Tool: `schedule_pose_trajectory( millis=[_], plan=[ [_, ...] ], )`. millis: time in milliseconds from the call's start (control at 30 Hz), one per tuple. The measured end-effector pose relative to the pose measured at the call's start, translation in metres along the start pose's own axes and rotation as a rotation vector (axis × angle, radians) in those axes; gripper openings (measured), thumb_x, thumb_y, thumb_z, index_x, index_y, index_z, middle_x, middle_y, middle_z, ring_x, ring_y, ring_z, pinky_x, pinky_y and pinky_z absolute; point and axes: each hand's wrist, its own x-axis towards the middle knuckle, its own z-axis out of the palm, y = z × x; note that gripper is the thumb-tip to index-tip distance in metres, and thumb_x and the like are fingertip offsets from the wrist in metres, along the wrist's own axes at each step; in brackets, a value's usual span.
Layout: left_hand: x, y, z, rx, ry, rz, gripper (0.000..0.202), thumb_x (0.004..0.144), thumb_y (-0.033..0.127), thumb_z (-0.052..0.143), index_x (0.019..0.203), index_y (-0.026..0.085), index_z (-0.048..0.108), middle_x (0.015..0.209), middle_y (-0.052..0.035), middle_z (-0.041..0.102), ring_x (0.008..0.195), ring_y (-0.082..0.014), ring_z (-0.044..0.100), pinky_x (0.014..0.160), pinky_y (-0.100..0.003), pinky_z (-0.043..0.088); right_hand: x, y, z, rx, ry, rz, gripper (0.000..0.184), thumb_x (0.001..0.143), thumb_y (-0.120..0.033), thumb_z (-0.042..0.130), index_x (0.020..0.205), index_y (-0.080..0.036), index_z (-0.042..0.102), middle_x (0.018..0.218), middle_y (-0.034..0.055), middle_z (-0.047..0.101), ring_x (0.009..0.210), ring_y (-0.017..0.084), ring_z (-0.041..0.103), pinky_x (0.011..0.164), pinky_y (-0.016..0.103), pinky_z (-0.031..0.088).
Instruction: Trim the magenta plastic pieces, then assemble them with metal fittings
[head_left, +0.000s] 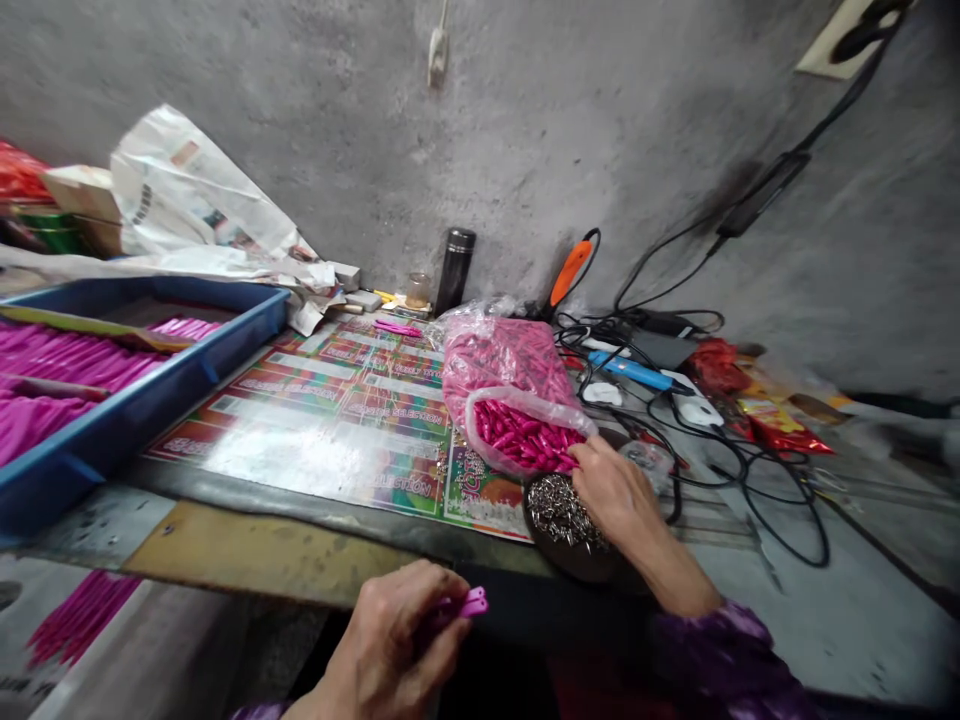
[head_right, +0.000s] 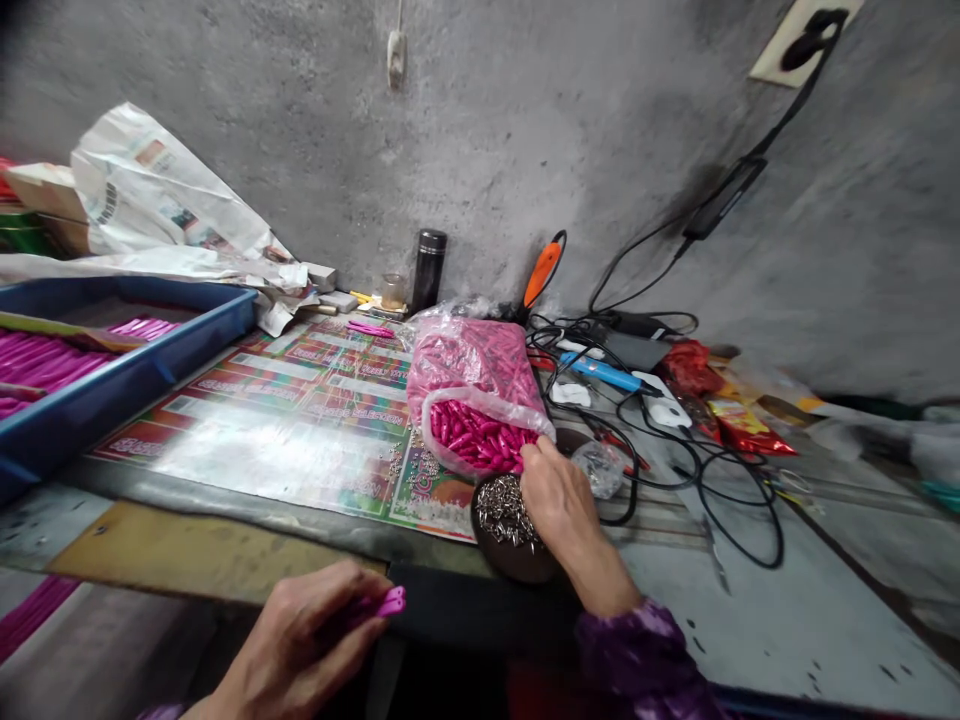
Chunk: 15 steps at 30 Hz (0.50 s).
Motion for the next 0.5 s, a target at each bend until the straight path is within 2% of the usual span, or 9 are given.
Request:
schedule_pose_trajectory(
  millis=[100,200,367,500],
  plan=[
    [-0.003,0.005,0.0,0.008,0.018,-0.021,0.009,0.094,0.021,0.06,0.087,0.018,0.066,0.067,0.0024,0.064,0.055,-0.008,0.058,0.053,-0.016,0.042,-0.022,-0.009,-0.014,0.149,0.067,-0.016,0.019,0.082,-0.013,0.049,0.09,-0.017,0.066,0.091,0.0084,0.067,0.079,0.023,0.064,0.07,0.031,0.044],
    [-0.006,0.01,-0.001,0.002,0.024,-0.049,0.01,0.093,0.021,0.061,0.086,0.018,0.068,0.065,0.0027,0.063,0.054,-0.0078,0.057,0.053,-0.016,0.041,-0.054,-0.026,-0.027,0.315,0.119,-0.032,0.017,0.086,-0.023,0.05,0.094,-0.019,0.065,0.089,0.0043,0.068,0.077,0.018,0.065,0.071,0.026,0.05],
    [-0.012,0.019,0.0,-0.019,-0.015,-0.085,0.012,0.092,0.02,0.06,0.087,0.016,0.07,0.066,0.0009,0.064,0.055,-0.0086,0.058,0.053,-0.016,0.041,-0.1,-0.055,-0.033,0.688,0.267,0.002,0.007,0.087,-0.024,0.061,0.087,-0.023,0.068,0.089,0.0014,0.067,0.078,0.016,0.063,0.067,0.023,0.05],
    [-0.018,0.025,0.001,-0.041,-0.031,-0.111,0.014,0.093,0.021,0.059,0.088,0.015,0.07,0.066,0.0004,0.064,0.055,-0.0091,0.057,0.052,-0.017,0.041,-0.12,-0.07,-0.029,0.834,0.24,0.072,0.005,0.086,-0.023,0.065,0.085,-0.024,0.07,0.088,0.0019,0.067,0.08,0.017,0.064,0.066,0.023,0.05]
  ],
)
